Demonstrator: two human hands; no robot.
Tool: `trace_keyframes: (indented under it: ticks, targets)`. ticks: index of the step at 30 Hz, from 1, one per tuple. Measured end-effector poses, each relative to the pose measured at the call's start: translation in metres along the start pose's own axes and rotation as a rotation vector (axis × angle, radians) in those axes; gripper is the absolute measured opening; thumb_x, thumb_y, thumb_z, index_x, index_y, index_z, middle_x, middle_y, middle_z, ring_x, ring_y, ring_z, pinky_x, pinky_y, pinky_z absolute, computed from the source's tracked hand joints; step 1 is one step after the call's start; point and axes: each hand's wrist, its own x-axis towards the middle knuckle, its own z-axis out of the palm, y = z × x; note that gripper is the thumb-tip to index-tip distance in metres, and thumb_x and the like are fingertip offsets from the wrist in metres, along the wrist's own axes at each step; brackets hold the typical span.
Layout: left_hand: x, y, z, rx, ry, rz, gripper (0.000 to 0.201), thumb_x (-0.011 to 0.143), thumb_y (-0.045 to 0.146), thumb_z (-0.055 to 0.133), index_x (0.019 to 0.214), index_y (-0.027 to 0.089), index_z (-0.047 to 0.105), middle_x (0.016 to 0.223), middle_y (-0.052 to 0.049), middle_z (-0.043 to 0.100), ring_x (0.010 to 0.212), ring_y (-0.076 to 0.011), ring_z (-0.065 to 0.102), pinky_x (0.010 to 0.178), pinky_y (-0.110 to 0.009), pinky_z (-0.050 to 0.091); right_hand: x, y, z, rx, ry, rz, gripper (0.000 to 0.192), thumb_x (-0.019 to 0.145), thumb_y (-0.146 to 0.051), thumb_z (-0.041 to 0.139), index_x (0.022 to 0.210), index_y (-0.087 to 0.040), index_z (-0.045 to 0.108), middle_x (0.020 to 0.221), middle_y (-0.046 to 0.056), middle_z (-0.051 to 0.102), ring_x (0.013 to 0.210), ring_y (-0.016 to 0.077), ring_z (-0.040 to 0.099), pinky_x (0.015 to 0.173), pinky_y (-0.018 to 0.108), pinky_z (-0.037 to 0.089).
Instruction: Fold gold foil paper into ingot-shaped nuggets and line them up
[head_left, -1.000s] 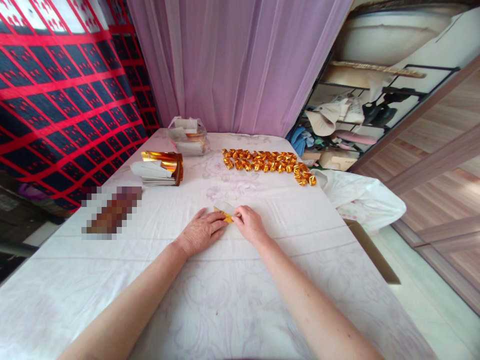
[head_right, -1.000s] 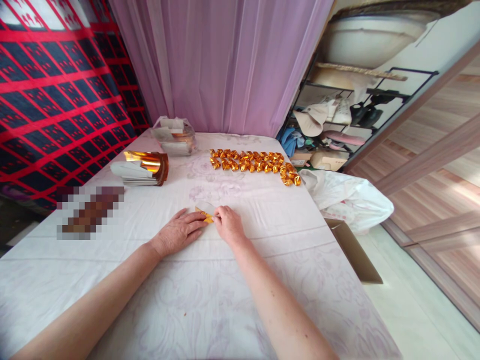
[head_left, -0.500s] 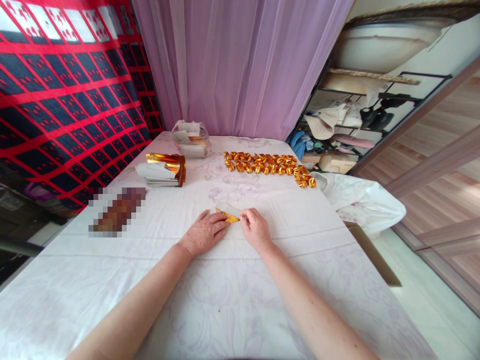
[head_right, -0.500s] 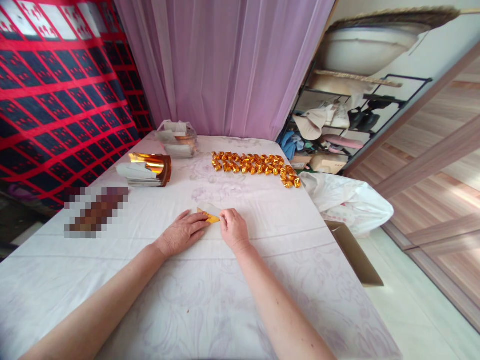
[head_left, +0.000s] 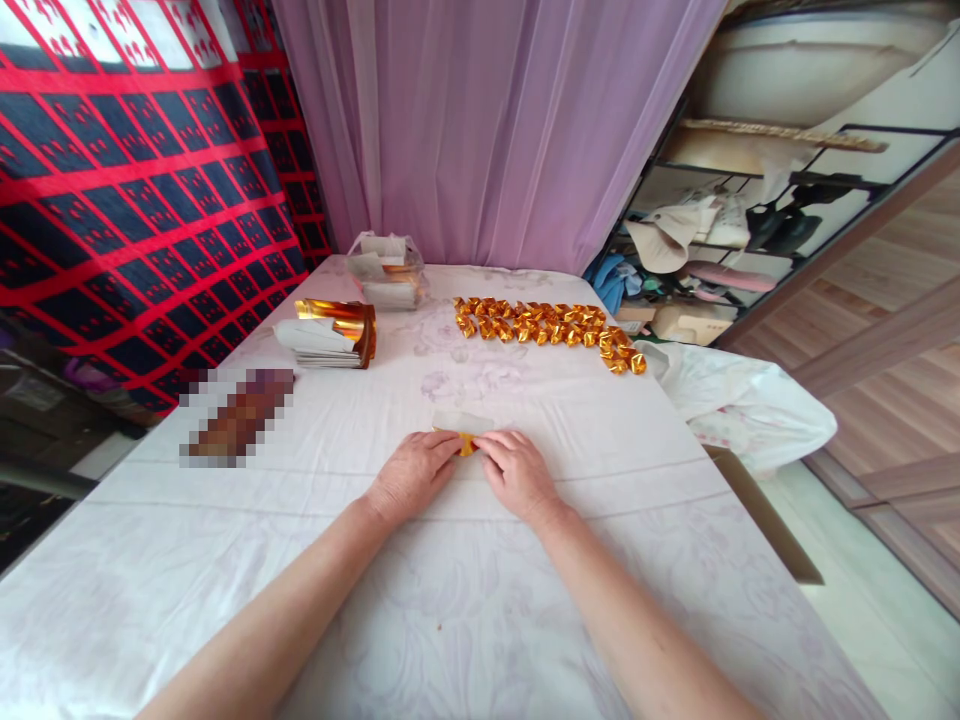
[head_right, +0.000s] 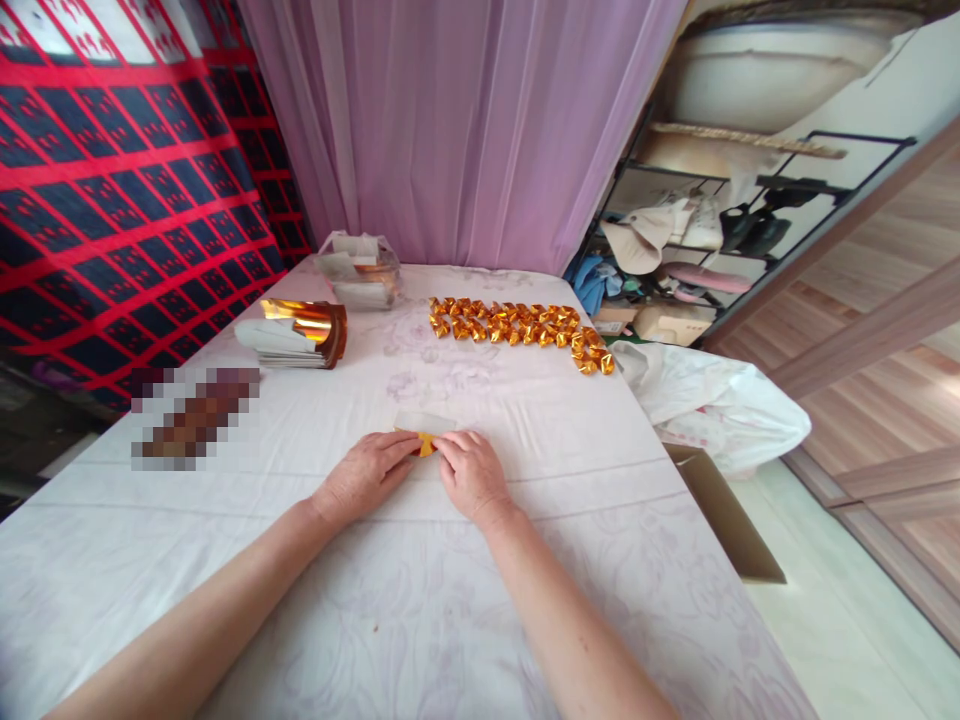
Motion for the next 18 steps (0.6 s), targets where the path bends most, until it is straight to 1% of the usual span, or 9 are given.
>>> trace_keyframes:
  ticks: [3,7,13,18]
  targets:
    - [0.003,-0.016,-0.006,0.011,0.019,-0.011,0.029,0.092,0.018,0.052,0.118,0.018,0.065,0.121,-0.011,0.067,0.107,-0.0231,0.064,0.094,-0.04,0.049,0.0,0.0,0.0,0.011,-0.017,0.019,0.032,0.086,-0.01,0.051,0.11,-0.02,0.07,0.107,0.009,0.07,0.097,0.0226,0.06,0.09,0.039,0.05]
    - [0.006,-0.031,-0.01,0.025,0.009,0.016,0.024,0.093,0.025,0.056,0.113,0.022,0.068,0.112,-0.008,0.071,0.102,-0.0238,0.065,0.092,-0.041,0.048,0.001,-0.001,-0.002,0.029,-0.039,0.047,0.032,0.086,-0.011,0.052,0.11,-0.021,0.07,0.107,0.009,0.069,0.096,0.0231,0.059,0.089,0.04,0.05]
    - [0.014,-0.035,-0.013,0.051,-0.013,0.067,0.021,0.094,0.031,0.056,0.105,0.023,0.072,0.103,-0.005,0.073,0.094,-0.0228,0.065,0.087,-0.04,0.047,0.006,-0.001,-0.005,0.036,-0.116,0.072,0.029,0.083,-0.016,0.058,0.11,-0.019,0.069,0.106,0.01,0.065,0.097,0.0251,0.056,0.089,0.042,0.048]
    - [0.016,-0.036,-0.013,0.075,-0.01,0.066,0.024,0.096,0.036,0.053,0.103,0.024,0.072,0.099,-0.004,0.073,0.09,-0.0222,0.064,0.084,-0.039,0.046,0.011,0.001,-0.006,0.022,-0.141,0.071,0.024,0.082,-0.018,0.062,0.105,-0.02,0.069,0.102,0.009,0.064,0.095,0.0241,0.055,0.088,0.04,0.048]
